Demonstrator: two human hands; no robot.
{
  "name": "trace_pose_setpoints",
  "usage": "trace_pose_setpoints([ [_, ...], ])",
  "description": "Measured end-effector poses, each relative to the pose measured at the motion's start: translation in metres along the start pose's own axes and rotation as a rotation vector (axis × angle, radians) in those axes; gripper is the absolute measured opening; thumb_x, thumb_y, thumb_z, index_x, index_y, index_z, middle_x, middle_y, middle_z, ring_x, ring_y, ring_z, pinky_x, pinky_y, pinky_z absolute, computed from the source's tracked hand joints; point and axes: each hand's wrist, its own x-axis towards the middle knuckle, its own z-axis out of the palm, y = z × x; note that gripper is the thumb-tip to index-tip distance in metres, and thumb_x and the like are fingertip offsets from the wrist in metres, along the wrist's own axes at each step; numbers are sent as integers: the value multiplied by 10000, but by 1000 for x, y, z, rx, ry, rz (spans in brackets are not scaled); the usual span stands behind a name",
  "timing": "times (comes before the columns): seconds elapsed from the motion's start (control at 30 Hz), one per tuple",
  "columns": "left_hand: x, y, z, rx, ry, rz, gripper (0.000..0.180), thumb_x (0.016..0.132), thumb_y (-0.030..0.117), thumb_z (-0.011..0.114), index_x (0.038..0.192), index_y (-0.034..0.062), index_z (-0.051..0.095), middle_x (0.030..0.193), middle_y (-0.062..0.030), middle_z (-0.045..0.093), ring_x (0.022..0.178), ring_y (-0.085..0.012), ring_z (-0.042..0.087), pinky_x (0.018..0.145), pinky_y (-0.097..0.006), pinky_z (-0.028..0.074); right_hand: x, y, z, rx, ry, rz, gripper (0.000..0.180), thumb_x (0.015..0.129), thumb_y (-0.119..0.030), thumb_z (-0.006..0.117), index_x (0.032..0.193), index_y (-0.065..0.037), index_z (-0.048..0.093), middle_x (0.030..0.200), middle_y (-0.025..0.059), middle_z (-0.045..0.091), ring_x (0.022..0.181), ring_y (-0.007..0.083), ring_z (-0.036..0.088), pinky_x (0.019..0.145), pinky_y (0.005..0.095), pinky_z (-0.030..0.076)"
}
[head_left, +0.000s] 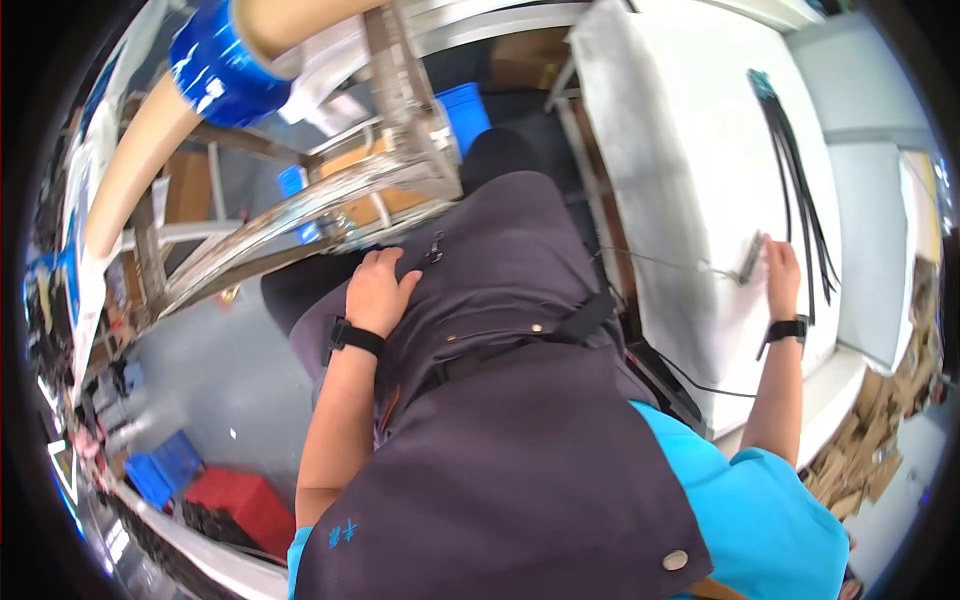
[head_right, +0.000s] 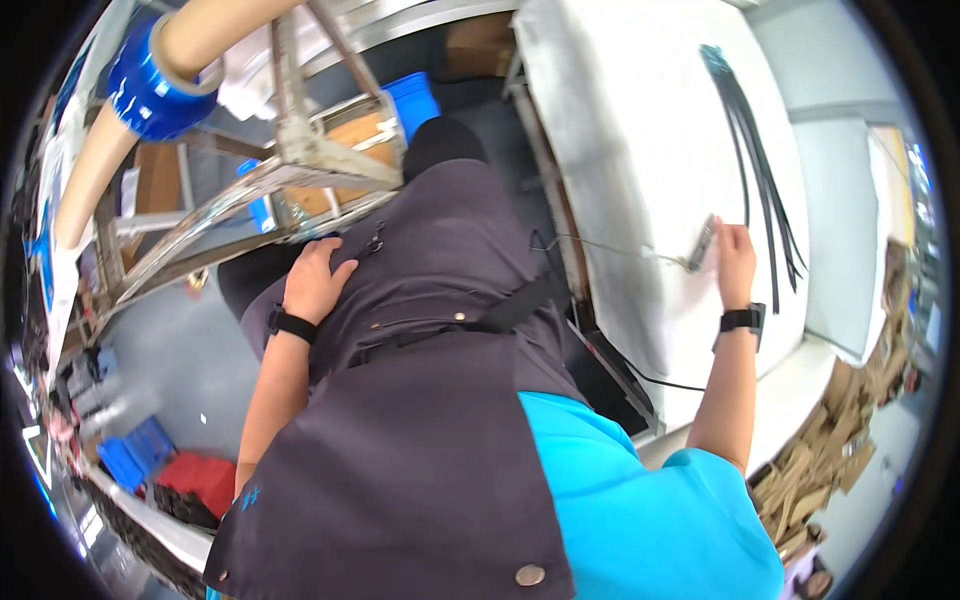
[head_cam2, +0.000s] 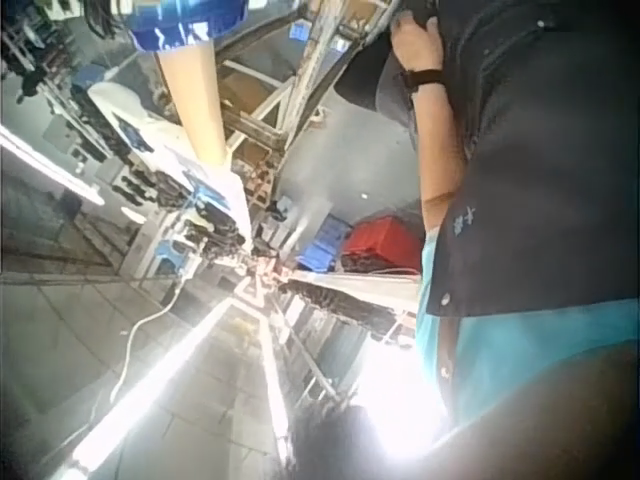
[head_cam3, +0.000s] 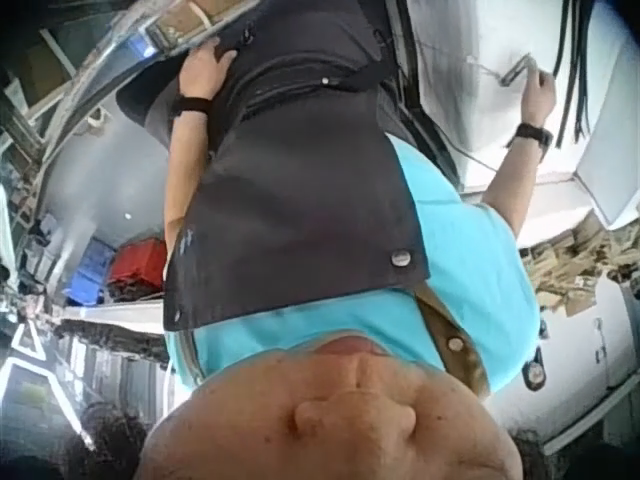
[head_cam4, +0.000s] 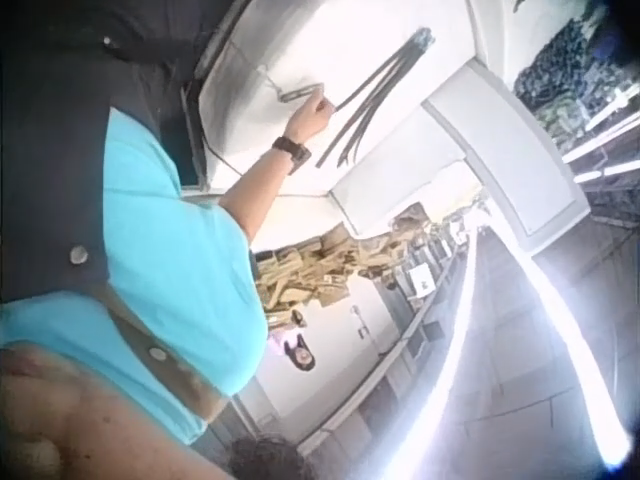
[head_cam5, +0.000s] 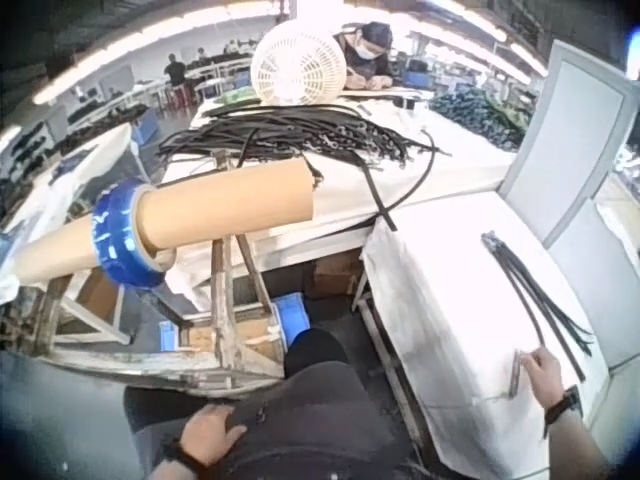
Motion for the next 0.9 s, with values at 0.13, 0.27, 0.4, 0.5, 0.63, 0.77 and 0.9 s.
trace_pose_setpoints([
  [0.13, 26, -17, 35, 141, -228, -57, 419, 756, 267, 715, 1075, 24, 595, 984, -189, 634, 946, -347, 606, 818, -411, 491, -39, -25, 12, -129, -43, -68, 325, 784, -244, 717, 920, -5, 544, 742, 52, 522, 667, 156, 490, 627, 288, 434],
  [0.27, 24, -25, 38, -192, -262, -47, 285, 799, 222, 666, 990, 13, 628, 957, -181, 660, 927, -343, 622, 816, -396, 488, -17, 23, 11, -105, 51, -209, 246, 837, -172, 654, 973, -1, 541, 768, 53, 550, 688, 127, 521, 624, 273, 453],
  [0.4, -2, 8, -7, -716, -130, -115, 220, 848, 130, 643, 1021, 3, 597, 855, -69, 632, 761, -143, 586, 673, -262, 477, -24, -29, 4, -296, 216, -354, 259, 845, -136, 646, 1054, -18, 549, 1043, 120, 527, 883, 250, 528, 772, 346, 453],
  [0.5, -33, 53, -62, -1067, -147, -85, 193, 880, 42, 607, 1064, 5, 561, 863, 10, 594, 703, -20, 512, 612, -179, 434, -68, -125, 22, 87, -171, -339, 150, 909, -138, 566, 972, -9, 607, 970, 93, 578, 894, 159, 551, 782, 296, 452],
  [0.63, -57, 87, -98, -1188, -77, -28, 182, 874, 7, 604, 1051, 8, 563, 903, 6, 602, 730, -21, 523, 627, -180, 438, -139, -240, 71, 760, -1076, -396, 376, 965, -283, 472, 1197, -1, 559, 1099, 92, 591, 1016, 164, 556, 889, 292, 428],
  [0.77, -63, 100, -114, -1243, -44, 119, 168, 883, 19, 601, 1046, 11, 558, 902, 3, 603, 736, -27, 530, 630, -183, 444, -182, -304, 101, 1296, -1354, -119, 400, 988, -251, 435, 1294, 5, 455, 1193, 120, 560, 1113, 174, 514, 952, 319, 397],
  [0.9, -68, 94, -113, -1220, 28, 150, 124, 881, 20, 602, 1001, 3, 575, 864, -5, 597, 708, -41, 534, 632, -192, 452, -189, -322, 105, 1269, -1182, -346, 314, 988, -191, 433, 1234, -4, 487, 1186, 127, 559, 1119, 201, 526, 966, 347, 404],
])
